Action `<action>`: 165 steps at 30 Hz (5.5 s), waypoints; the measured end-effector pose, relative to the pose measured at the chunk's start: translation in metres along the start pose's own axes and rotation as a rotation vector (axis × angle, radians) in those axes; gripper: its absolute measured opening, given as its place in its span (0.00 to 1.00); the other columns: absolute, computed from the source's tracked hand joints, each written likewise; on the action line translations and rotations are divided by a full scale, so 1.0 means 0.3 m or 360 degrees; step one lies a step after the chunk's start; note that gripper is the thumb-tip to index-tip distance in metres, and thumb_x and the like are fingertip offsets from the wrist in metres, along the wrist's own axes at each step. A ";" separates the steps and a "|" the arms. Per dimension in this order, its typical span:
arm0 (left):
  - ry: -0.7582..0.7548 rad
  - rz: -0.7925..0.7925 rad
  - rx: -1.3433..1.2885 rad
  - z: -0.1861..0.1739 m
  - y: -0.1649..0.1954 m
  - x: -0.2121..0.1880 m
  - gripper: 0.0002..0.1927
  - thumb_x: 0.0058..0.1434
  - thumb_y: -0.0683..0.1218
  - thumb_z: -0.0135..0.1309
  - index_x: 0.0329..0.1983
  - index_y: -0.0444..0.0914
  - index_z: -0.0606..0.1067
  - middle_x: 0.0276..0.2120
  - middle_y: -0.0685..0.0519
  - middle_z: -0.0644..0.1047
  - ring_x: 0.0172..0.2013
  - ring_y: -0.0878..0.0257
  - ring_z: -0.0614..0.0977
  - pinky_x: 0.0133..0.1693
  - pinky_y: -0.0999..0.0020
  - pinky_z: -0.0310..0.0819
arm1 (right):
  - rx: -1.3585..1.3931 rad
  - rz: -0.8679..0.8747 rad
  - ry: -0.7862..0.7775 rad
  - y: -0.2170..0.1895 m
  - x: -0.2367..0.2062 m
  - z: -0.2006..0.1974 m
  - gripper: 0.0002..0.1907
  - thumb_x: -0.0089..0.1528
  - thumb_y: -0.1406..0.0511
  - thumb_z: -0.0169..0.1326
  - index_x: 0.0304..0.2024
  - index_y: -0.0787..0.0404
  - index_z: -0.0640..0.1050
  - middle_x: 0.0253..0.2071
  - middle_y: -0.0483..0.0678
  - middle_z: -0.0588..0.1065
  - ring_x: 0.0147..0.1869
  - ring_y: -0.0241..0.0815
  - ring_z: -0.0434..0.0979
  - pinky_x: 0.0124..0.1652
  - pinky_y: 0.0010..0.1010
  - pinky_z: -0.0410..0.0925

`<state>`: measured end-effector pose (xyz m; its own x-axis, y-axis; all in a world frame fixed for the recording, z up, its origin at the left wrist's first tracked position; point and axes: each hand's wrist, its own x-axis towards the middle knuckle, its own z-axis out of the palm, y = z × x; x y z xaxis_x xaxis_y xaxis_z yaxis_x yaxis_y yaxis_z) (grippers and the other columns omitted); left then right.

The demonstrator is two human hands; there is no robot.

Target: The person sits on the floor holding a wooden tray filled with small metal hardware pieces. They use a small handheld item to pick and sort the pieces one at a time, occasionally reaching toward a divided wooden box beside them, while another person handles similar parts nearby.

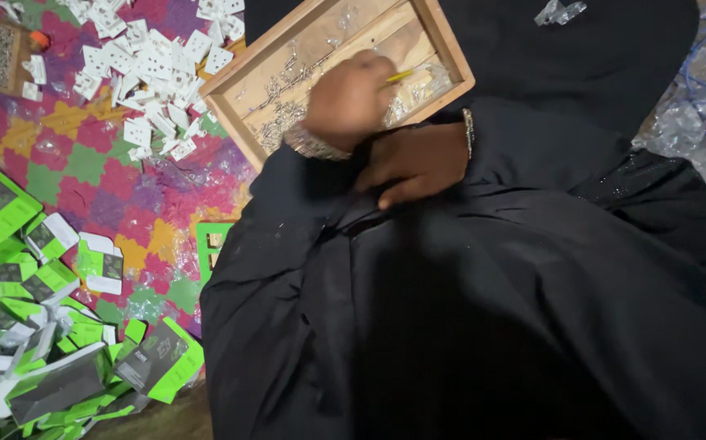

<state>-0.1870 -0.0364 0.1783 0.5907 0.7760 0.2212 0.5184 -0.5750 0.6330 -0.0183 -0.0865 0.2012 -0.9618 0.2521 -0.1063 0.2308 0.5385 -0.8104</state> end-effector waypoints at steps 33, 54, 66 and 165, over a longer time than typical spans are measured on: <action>0.0584 -0.0206 -0.0363 0.110 -0.035 -0.054 0.05 0.60 0.41 0.56 0.37 0.33 0.75 0.34 0.42 0.77 0.37 0.45 0.79 0.40 0.57 0.73 | 0.0618 0.0546 0.1656 0.234 -0.053 0.018 0.06 0.68 0.68 0.56 0.43 0.65 0.80 0.32 0.40 0.77 0.35 0.24 0.70 0.34 0.21 0.66; 0.0708 -0.0510 -0.0656 0.180 -0.093 -0.062 0.08 0.62 0.43 0.61 0.36 0.33 0.75 0.27 0.47 0.76 0.28 0.56 0.76 0.32 0.62 0.69 | 0.0904 0.0340 0.1612 0.342 -0.003 0.002 0.03 0.68 0.71 0.57 0.42 0.67 0.78 0.35 0.42 0.75 0.40 0.29 0.73 0.42 0.22 0.69; 0.0670 -0.0338 -0.0772 0.156 -0.074 -0.068 0.12 0.62 0.44 0.59 0.45 0.33 0.77 0.35 0.47 0.80 0.34 0.59 0.82 0.38 0.66 0.75 | 0.0705 0.0297 0.1628 0.345 -0.020 0.029 0.05 0.68 0.70 0.54 0.45 0.66 0.78 0.40 0.43 0.78 0.44 0.29 0.76 0.45 0.22 0.70; 0.0459 -0.0401 -0.0192 0.096 0.017 -0.077 0.10 0.68 0.47 0.51 0.49 0.39 0.74 0.39 0.42 0.81 0.37 0.43 0.83 0.38 0.51 0.76 | 0.1118 0.0179 0.2088 0.336 -0.037 0.017 0.03 0.71 0.70 0.53 0.42 0.65 0.75 0.37 0.44 0.77 0.40 0.30 0.78 0.43 0.24 0.73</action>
<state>-0.1802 -0.0646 0.1551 0.2474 0.9397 0.2362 0.5386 -0.3360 0.7727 0.0148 -0.0393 0.1178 -0.0423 0.9954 0.0860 -0.1899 0.0765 -0.9788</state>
